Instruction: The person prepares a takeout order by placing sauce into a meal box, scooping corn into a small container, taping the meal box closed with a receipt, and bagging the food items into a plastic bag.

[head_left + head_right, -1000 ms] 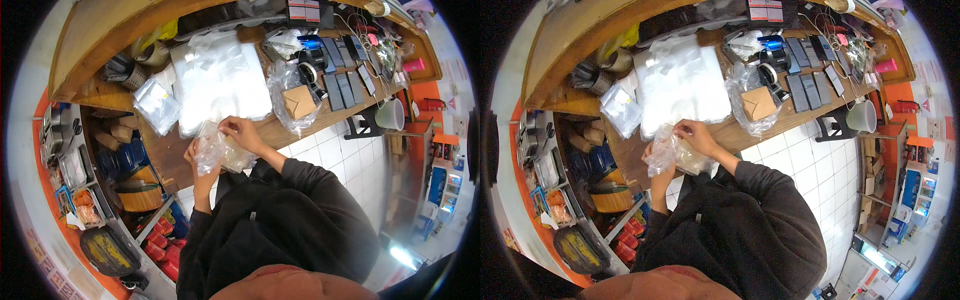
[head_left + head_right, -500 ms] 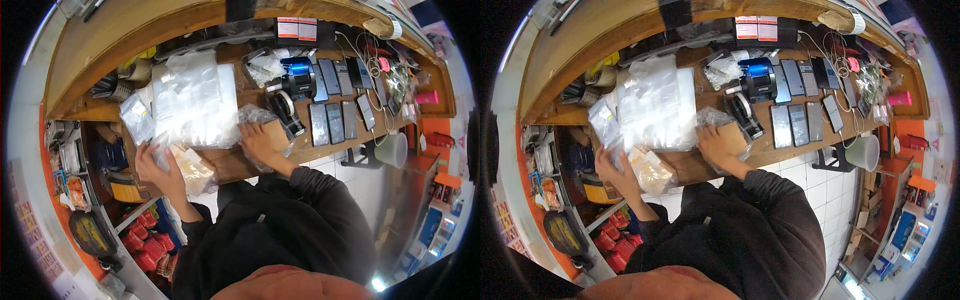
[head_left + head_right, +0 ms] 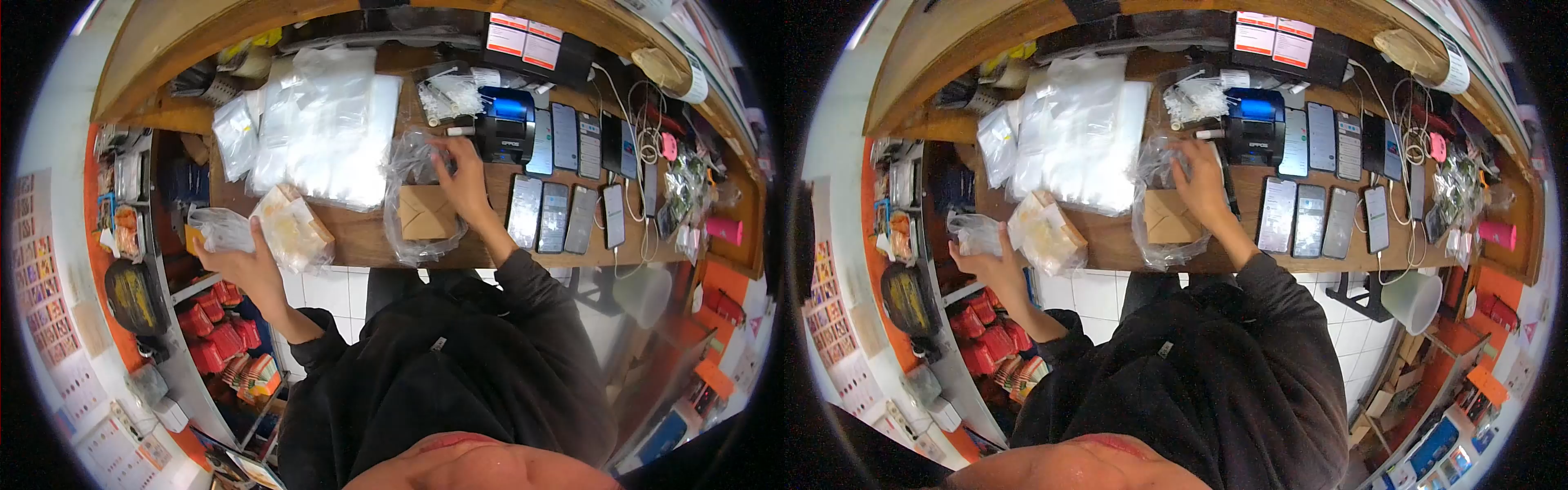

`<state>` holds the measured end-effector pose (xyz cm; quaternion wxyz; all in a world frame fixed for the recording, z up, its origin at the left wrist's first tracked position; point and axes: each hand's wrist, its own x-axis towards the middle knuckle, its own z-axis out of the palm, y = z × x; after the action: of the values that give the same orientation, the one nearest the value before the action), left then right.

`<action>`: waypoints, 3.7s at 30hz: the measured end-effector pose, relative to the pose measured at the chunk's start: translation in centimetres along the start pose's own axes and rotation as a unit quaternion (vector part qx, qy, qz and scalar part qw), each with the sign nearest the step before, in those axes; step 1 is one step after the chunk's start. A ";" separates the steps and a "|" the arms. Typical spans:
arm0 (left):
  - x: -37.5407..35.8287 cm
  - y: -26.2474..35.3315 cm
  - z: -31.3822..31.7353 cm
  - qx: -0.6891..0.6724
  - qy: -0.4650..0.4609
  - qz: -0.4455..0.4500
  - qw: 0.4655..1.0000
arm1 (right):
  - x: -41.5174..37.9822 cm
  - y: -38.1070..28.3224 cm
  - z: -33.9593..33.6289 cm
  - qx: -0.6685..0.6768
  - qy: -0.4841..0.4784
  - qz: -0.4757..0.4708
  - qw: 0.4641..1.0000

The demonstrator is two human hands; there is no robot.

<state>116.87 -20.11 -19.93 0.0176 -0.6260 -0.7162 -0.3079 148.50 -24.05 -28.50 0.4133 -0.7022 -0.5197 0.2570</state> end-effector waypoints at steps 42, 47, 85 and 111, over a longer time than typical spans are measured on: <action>3.2 -8.3 7.6 -0.323 -0.279 -0.002 0.904 | 7.0 5.4 -5.2 -0.258 0.267 0.009 0.929; -0.1 -3.1 2.1 -0.328 -0.061 0.104 0.937 | 16.8 14.8 -4.8 -0.373 0.106 0.266 0.883; -21.1 11.3 16.9 -0.359 -0.734 0.077 0.572 | -18.3 2.9 -7.6 0.228 -0.054 0.182 0.955; -8.3 -5.6 0.5 -0.330 -0.100 -0.062 0.937 | -11.0 -10.6 9.6 0.198 -0.380 -0.079 0.900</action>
<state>113.77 -27.36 -26.06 -0.2807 -0.5789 -0.6097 -0.4630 131.77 -30.18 -25.35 0.3342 -0.4114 -0.6294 0.5682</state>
